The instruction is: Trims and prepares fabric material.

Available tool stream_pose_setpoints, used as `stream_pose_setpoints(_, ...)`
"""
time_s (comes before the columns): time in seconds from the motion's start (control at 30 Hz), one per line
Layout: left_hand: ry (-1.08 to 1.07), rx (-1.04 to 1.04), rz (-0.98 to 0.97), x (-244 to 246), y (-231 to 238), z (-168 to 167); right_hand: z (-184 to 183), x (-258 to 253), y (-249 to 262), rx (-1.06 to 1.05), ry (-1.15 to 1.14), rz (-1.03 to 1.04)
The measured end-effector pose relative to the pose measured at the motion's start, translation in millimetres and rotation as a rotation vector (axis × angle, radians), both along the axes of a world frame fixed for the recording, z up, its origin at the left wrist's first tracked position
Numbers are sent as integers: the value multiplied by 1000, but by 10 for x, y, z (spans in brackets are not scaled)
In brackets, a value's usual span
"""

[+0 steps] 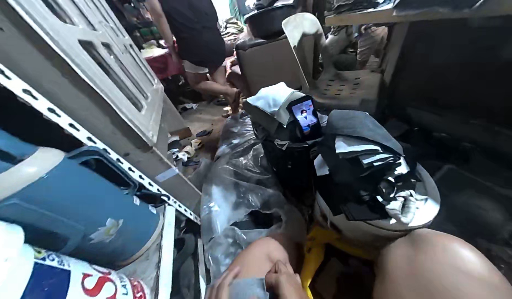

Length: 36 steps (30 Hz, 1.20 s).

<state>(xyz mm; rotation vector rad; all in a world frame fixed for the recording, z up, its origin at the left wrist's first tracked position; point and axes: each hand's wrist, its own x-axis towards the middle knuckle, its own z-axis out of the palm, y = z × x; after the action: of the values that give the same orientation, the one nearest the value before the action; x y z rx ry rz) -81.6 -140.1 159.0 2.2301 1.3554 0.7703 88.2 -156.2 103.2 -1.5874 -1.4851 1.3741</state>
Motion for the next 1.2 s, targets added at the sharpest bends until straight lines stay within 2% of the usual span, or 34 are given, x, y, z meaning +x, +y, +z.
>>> stream_pose_setpoints(0.07, 224, -214, -223, -36, 321, 12, 4, -23, -12, 143, -9, -6)
stream_pose_setpoints(0.17, 406, -520, -389, 128, 655, 164, -62, 19, -1, 237, 62, -27)
stream_pose_setpoints(0.33, 366, -744, -632, 280, 938, 215, 206, 337, 162, 213, 141, 119)
stream_pose_setpoints(0.4, 364, -798, -675, 344, 957, 203, 334, 468, 159, 233, 47, 183)
stream_pose_setpoints(0.47, 307, -807, -674, 385, 968, 141, 541, 599, 60, 259, -99, 146)
stream_pose_setpoints(0.57, 121, -822, -571, 368, 946, 5, 753, 1059, -259, 435, -228, -194)
stream_pose_setpoints(0.63, -55, -812, -490, 358, 866, -12, 741, 1568, -517, 485, -203, -508)
stream_pose_setpoints(0.7, -274, -801, -454, 369, 773, 26, 740, 2013, -760, 383, -22, -838)
stream_pose_setpoints(0.77, -443, -821, -427, 418, 684, 126, 722, 2318, -911, 219, 163, -1067)
stream_pose_setpoints(0.9, -661, -866, -381, 590, 512, 286, 831, 2557, -924, 16, 588, -1265)
stream_pose_setpoints(1.0, -859, -892, -214, 829, 339, 275, 900, 2610, -811, -81, 804, -1414)
stream_pose_setpoints(1.1, -975, -916, -115, 1006, 260, 172, 879, 2659, -696, -103, 838, -1466)
stream_pose_setpoints(1.2, -935, -960, -51, 1079, 212, 148, 840, 2654, -615, -88, 794, -1472)
